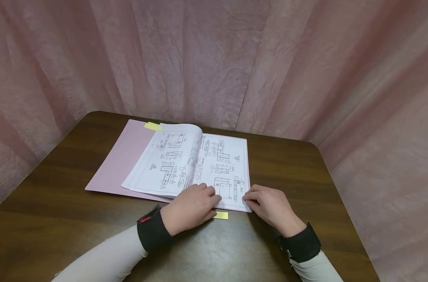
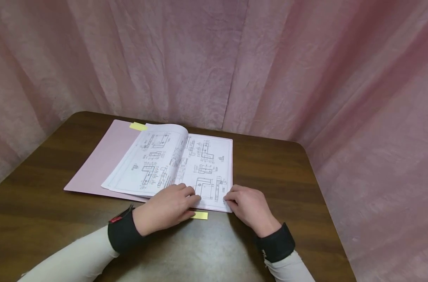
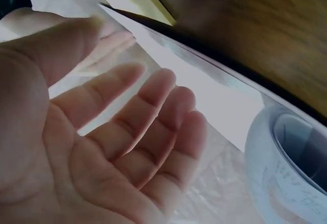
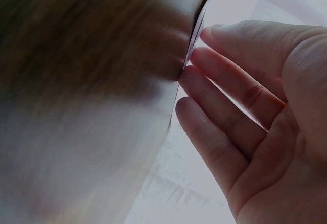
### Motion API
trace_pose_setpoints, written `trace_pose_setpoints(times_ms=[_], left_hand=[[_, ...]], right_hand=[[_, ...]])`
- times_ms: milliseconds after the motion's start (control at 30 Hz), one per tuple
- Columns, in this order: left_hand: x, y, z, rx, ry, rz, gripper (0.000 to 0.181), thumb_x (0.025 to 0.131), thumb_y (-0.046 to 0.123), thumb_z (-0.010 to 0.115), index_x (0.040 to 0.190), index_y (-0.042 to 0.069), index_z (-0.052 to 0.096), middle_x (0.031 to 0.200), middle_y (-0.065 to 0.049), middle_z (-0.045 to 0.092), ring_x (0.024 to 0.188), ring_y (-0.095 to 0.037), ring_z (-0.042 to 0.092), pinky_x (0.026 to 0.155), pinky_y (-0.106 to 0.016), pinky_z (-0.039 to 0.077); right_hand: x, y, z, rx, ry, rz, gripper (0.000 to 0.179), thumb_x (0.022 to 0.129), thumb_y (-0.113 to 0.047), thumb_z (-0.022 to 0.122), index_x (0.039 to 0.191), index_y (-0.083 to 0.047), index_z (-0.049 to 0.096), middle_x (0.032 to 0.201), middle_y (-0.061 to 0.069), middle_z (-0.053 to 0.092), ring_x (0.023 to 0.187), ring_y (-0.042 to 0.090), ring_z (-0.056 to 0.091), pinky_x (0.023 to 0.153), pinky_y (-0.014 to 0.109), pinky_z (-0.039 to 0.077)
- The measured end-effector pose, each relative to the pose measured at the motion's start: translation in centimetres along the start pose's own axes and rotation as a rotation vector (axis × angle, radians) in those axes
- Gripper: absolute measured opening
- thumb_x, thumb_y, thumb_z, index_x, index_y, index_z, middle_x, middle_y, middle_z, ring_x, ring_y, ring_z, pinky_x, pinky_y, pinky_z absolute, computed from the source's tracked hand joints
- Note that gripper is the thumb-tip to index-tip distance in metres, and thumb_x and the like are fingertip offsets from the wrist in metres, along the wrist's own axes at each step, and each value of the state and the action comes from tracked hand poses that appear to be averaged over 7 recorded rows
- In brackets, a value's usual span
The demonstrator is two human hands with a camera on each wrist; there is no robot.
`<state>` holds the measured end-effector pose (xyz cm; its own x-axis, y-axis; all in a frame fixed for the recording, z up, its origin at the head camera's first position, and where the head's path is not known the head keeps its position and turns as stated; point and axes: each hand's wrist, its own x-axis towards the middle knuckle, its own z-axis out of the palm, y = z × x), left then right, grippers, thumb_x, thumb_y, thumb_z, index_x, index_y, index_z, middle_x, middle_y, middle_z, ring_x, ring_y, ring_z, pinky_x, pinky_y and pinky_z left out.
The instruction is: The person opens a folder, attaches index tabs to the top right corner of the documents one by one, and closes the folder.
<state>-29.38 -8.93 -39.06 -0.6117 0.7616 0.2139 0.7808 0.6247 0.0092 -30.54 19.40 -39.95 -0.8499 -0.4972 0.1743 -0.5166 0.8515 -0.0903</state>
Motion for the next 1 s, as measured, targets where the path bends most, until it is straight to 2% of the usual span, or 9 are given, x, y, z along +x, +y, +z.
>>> trace_pose_setpoints(times_ms=[167, 333, 533, 1000], left_hand=[[-0.33, 0.64, -0.27, 0.016, -0.049, 0.011, 0.032, 0.096, 0.042, 0.088, 0.111, 0.016, 0.078, 0.092, 0.003, 0.063, 0.082, -0.017, 0.055, 0.070, -0.031, 0.049], [-0.31, 0.90, -0.23, 0.000, -0.075, 0.009, 0.036, 0.094, 0.043, 0.090, 0.111, 0.014, 0.078, 0.090, 0.003, 0.059, 0.081, -0.015, 0.053, 0.069, -0.030, 0.048], [-0.32, 0.90, -0.17, 0.007, -0.076, 0.014, 0.038, 0.093, 0.041, 0.092, 0.114, 0.013, 0.077, 0.092, 0.002, 0.061, 0.081, -0.016, 0.054, 0.071, -0.031, 0.049], [-0.52, 0.61, 0.28, 0.014, -0.068, 0.009, 0.037, 0.092, 0.041, 0.093, 0.109, 0.013, 0.078, 0.087, 0.003, 0.059, 0.077, -0.014, 0.051, 0.067, -0.030, 0.045]], right_hand=[[0.05, -0.12, -0.14, -0.003, -0.010, 0.008, 0.019, 0.088, -0.016, 0.096, 0.106, -0.019, 0.089, 0.105, -0.006, 0.077, 0.086, 0.010, 0.068, 0.075, 0.029, 0.056], [0.02, -0.11, -0.21, -0.001, -0.017, 0.022, 0.020, 0.088, -0.017, 0.096, 0.106, -0.019, 0.089, 0.105, -0.006, 0.077, 0.086, 0.010, 0.067, 0.075, 0.029, 0.056], [-0.01, -0.12, -0.19, 0.002, -0.011, 0.019, 0.020, 0.088, -0.016, 0.096, 0.106, -0.019, 0.089, 0.106, -0.005, 0.077, 0.086, 0.011, 0.068, 0.075, 0.029, 0.056], [0.04, -0.28, -0.25, 0.007, -0.021, 0.026, 0.020, 0.088, -0.016, 0.096, 0.107, -0.018, 0.089, 0.105, -0.004, 0.078, 0.085, 0.012, 0.066, 0.075, 0.029, 0.057]])
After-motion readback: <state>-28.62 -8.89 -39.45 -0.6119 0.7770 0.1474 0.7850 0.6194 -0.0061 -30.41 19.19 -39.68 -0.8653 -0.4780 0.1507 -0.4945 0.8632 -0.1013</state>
